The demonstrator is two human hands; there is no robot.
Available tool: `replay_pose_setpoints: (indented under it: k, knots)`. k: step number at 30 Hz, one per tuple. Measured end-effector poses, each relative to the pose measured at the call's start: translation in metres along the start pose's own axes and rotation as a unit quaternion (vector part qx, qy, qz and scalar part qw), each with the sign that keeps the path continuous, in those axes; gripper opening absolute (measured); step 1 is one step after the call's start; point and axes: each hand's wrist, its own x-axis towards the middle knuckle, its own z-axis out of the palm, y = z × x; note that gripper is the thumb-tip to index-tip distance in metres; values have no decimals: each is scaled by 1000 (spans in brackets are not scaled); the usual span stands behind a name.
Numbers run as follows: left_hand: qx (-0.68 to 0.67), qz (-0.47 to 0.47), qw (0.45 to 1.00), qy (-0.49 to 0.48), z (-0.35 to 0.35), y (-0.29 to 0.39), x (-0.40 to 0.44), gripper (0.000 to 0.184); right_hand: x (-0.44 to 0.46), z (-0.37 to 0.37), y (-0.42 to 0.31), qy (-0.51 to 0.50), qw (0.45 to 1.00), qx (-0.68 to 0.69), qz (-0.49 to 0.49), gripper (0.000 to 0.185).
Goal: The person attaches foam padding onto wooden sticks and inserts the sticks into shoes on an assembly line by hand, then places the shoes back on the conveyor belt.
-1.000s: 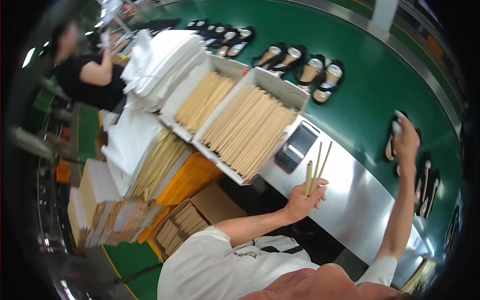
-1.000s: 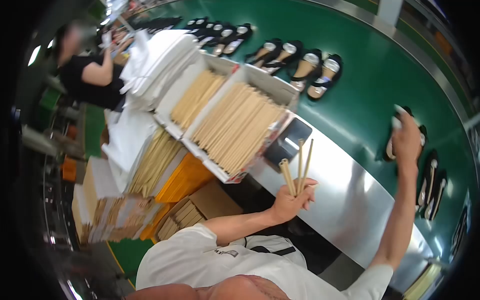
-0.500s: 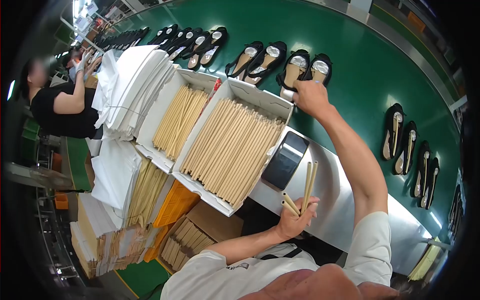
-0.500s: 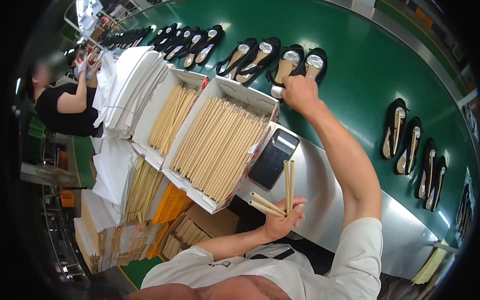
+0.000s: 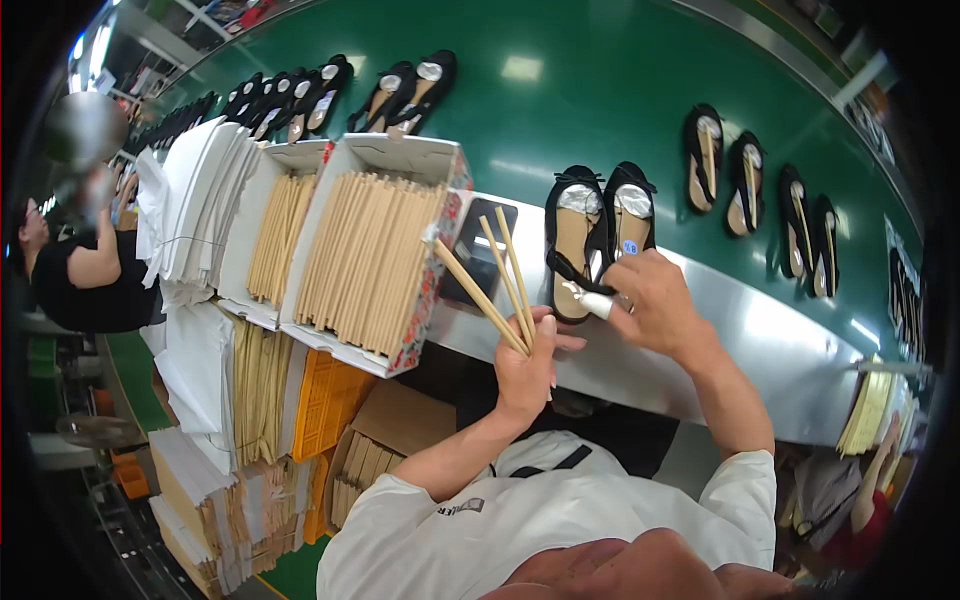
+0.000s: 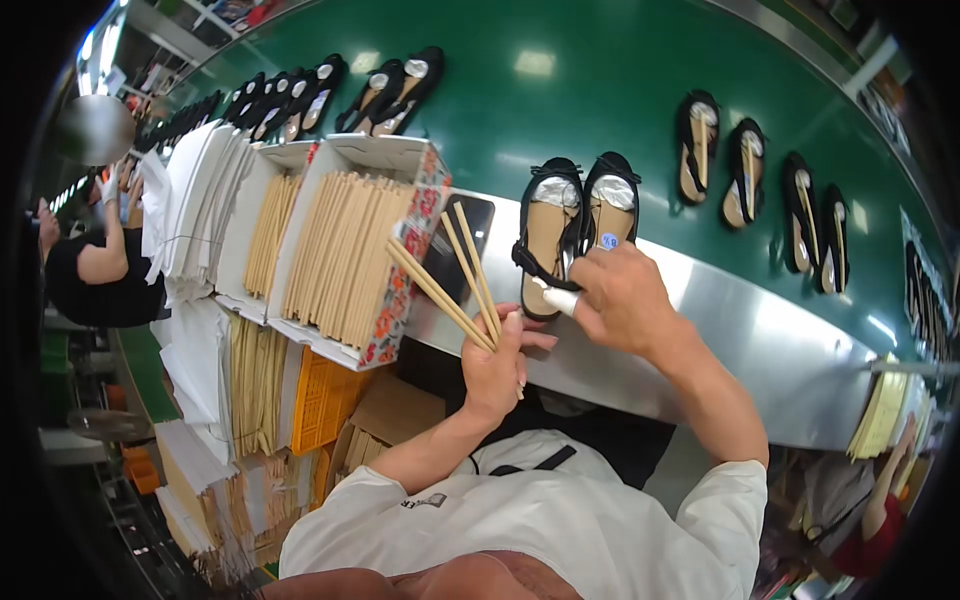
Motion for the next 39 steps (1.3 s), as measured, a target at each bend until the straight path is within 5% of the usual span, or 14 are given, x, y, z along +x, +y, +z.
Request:
replay_pose_setpoints:
  k: [4, 8, 16, 19, 21, 22, 23, 25, 27, 29, 39]
  knots:
    - [27, -57, 998, -12, -4, -22, -28, 29, -59, -10, -19, -30, 999, -12, -19, 18]
    - [23, -42, 999, 22, -2, -31, -43, 29, -90, -7, -39, -20, 1000, -7, -5, 34]
    - [124, -13, 992, 10, -1, -29, -59, 26, -109, 9, -52, 1, 1000, -10, 25, 36]
    - [158, -35, 987, -11, -9, -22, -59, 27, -114, 3, -57, 48, 998, -32, 25, 36]
    - [223, -42, 973, -32, -20, -21, -57, 29, -121, -1, -50, 182, 982, -37, 27, 35]
    - [221, -31, 974, -25, -23, -20, -58, 29, -130, -4, -48, 153, 980, -30, 127, 39]
    - [221, -34, 974, -26, -26, -20, -59, 29, -129, -3, -47, 151, 980, -30, 129, 39]
    - [191, 2, 981, -7, -32, -20, -59, 28, -120, -3, -41, 258, 933, 81, 237, 45]
    - [172, 19, 985, -12, -34, -18, -57, 28, -122, 6, -30, 195, 926, 138, 292, 55]
    - [113, 60, 992, -6, -31, -11, -51, 28, -121, 22, -23, 163, 855, 347, 349, 57]
    - [159, 65, 985, 11, -23, 5, -19, 32, -118, 43, -24, 148, 896, 302, 291, 50]
